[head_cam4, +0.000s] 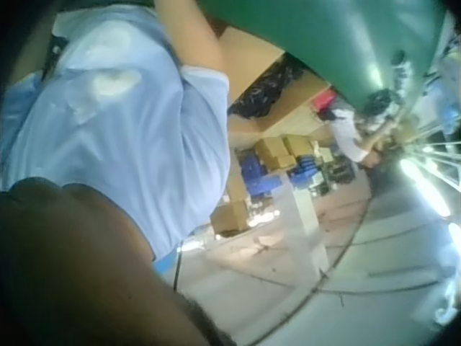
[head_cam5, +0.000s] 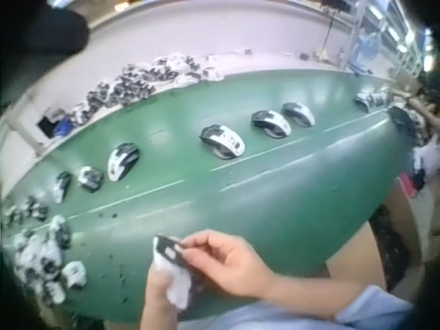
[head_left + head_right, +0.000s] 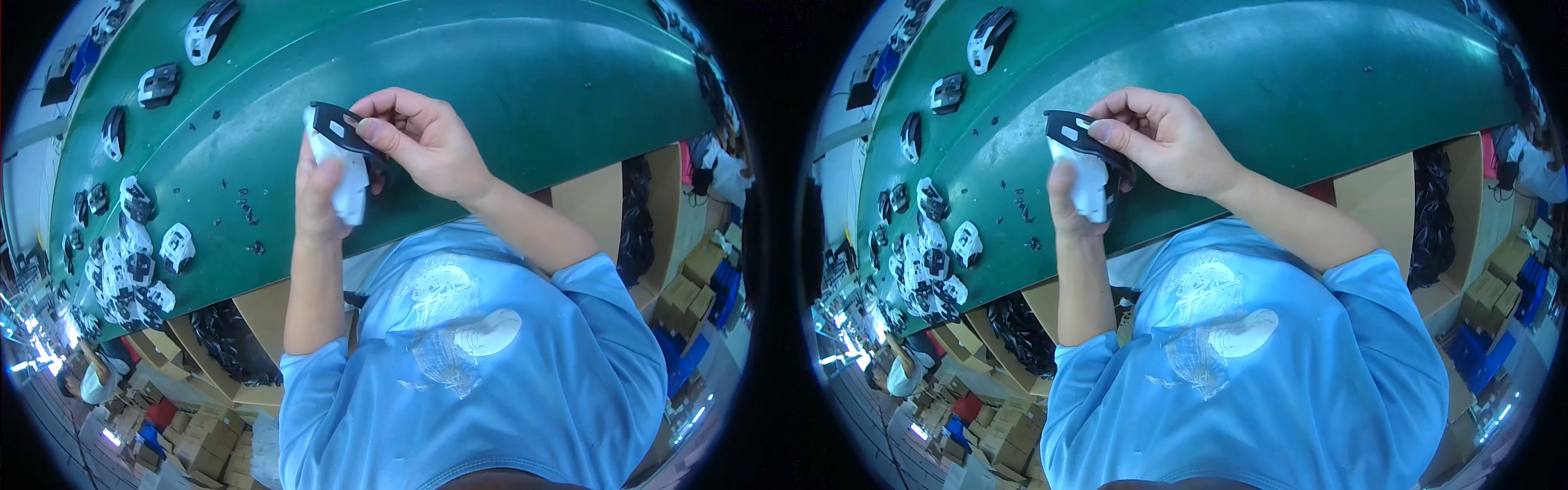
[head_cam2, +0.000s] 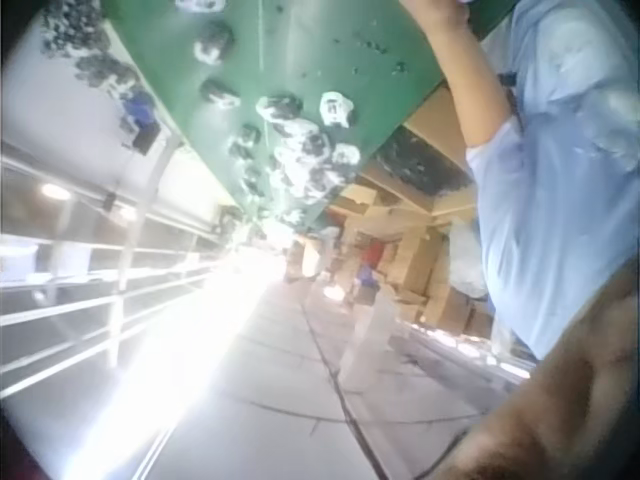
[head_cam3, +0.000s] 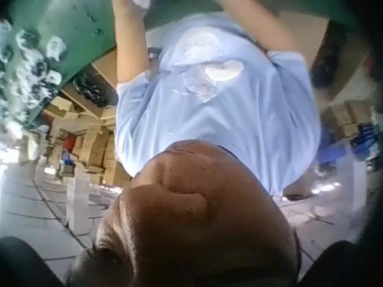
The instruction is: The person assembles computer mice by taking components from a box, fitting them onto mouse shells by hand, and placing the assembled mice onto the conveyor belt.
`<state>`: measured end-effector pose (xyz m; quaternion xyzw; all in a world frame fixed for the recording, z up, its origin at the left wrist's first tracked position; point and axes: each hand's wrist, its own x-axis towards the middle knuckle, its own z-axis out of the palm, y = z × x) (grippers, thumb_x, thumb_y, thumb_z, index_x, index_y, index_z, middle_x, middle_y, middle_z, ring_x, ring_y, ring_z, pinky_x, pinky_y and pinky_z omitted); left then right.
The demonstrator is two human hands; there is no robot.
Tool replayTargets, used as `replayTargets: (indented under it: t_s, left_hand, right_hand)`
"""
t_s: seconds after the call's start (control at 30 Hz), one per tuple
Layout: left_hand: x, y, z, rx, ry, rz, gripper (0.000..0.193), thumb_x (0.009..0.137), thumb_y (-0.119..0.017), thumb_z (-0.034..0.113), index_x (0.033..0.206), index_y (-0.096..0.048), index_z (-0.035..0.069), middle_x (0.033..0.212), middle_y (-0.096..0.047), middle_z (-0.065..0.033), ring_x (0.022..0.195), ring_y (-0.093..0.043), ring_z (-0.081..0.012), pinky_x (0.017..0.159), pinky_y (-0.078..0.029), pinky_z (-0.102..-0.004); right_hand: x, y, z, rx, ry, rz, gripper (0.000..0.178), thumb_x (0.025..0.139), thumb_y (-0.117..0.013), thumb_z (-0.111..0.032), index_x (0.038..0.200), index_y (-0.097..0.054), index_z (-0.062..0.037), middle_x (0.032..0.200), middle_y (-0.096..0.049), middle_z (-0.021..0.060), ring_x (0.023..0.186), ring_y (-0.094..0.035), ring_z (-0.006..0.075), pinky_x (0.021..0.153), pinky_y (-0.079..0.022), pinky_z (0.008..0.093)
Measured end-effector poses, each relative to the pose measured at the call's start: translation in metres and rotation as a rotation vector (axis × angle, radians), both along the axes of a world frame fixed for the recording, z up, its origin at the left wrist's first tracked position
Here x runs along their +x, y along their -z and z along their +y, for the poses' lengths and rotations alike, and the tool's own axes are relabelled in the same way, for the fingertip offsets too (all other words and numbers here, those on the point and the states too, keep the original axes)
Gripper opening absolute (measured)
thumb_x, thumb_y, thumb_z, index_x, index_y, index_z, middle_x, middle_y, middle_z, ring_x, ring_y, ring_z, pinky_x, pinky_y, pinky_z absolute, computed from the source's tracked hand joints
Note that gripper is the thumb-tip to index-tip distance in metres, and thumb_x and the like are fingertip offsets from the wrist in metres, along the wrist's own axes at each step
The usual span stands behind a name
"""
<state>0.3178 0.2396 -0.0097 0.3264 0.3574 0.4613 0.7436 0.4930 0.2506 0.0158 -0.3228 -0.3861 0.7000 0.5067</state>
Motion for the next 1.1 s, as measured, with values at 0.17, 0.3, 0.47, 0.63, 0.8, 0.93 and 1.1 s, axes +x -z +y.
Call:
replayTargets:
  t_s: [0.17,0.3,0.47,0.63,0.8,0.93,1.1]
  left_hand:
    - [-0.006,-0.003,0.005,-0.168,0.144,-0.711,0.082,0.091,-0.051,0.043,0.155,-0.029,-0.004,0.138,-0.052,-0.0286,0.111,-0.063,-0.0406,0.098,-0.053,-0.0628]
    - [-0.009,-0.007,0.010,-0.296,0.109,-0.818,0.074,0.099,-0.043,0.040,0.157,-0.026,-0.004,0.149,-0.043,-0.0330,0.121,-0.060,-0.0470,0.098,-0.054,-0.0620]
    - [-0.020,0.010,0.013,-0.387,0.025,-0.704,0.059,0.104,-0.036,0.030,0.150,-0.036,-0.005,0.142,-0.051,-0.0318,0.099,-0.072,-0.0446,0.068,-0.067,-0.0453]
    - [-0.023,0.001,0.013,-0.410,0.057,-0.683,0.056,0.105,-0.038,0.033,0.146,-0.041,-0.006,0.132,-0.058,-0.0280,0.084,-0.075,-0.0394,0.059,-0.067,-0.0428]
    - [-0.037,0.001,0.024,0.193,-0.131,0.412,0.060,0.092,-0.073,0.033,0.138,-0.053,0.001,0.117,-0.069,-0.0195,0.097,-0.072,-0.0298,0.083,-0.061,-0.0400]
    - [-0.035,-0.024,0.052,0.782,0.057,1.343,0.047,0.086,-0.076,0.045,0.111,-0.073,0.005,0.104,-0.073,-0.0165,0.098,-0.071,-0.0325,0.086,-0.056,-0.0392]
    - [-0.098,-0.053,0.006,1.143,-0.634,1.423,0.034,0.079,-0.081,0.037,0.098,-0.074,0.009,0.095,-0.071,-0.0114,0.091,-0.067,-0.0292,0.080,-0.054,-0.0388]
  right_hand:
    - [0.015,-0.005,0.016,-0.069,0.112,0.085,0.021,0.101,-0.065,-0.013,0.118,-0.065,-0.0006,0.095,-0.071,0.0042,0.084,-0.066,0.0094,0.077,-0.056,0.0256]
    - [0.049,0.005,0.027,0.105,0.048,0.031,0.024,0.102,-0.061,-0.010,0.124,-0.060,-0.0019,0.113,-0.067,0.0025,0.098,-0.063,0.0075,0.082,-0.053,0.0246]
    - [0.073,-0.021,0.029,0.529,-0.079,-0.497,0.018,0.089,-0.071,-0.001,0.106,-0.066,-0.0007,0.104,-0.067,0.0057,0.090,-0.062,0.0115,0.075,-0.050,0.0263]
    - [0.072,-0.047,0.041,0.980,-0.014,-0.739,0.018,0.078,-0.075,0.002,0.095,-0.070,-0.0006,0.088,-0.067,0.0098,0.079,-0.063,0.0212,0.069,-0.049,0.0321]
    - [0.088,-0.029,0.061,0.775,-0.058,-1.092,0.020,0.089,-0.070,-0.013,0.105,-0.069,-0.0017,0.096,-0.069,0.0131,0.090,-0.066,0.0311,0.081,-0.052,0.0382]
    - [0.098,0.002,0.080,0.695,-0.172,-1.252,0.020,0.095,-0.066,-0.012,0.111,-0.069,-0.0003,0.100,-0.069,0.0151,0.094,-0.066,0.0299,0.086,-0.051,0.0366]
    - [0.117,0.009,0.099,0.737,-0.141,-1.381,0.030,0.101,-0.062,-0.012,0.131,-0.066,-0.0055,0.123,-0.066,0.0119,0.107,-0.064,0.0225,0.092,-0.049,0.0326]
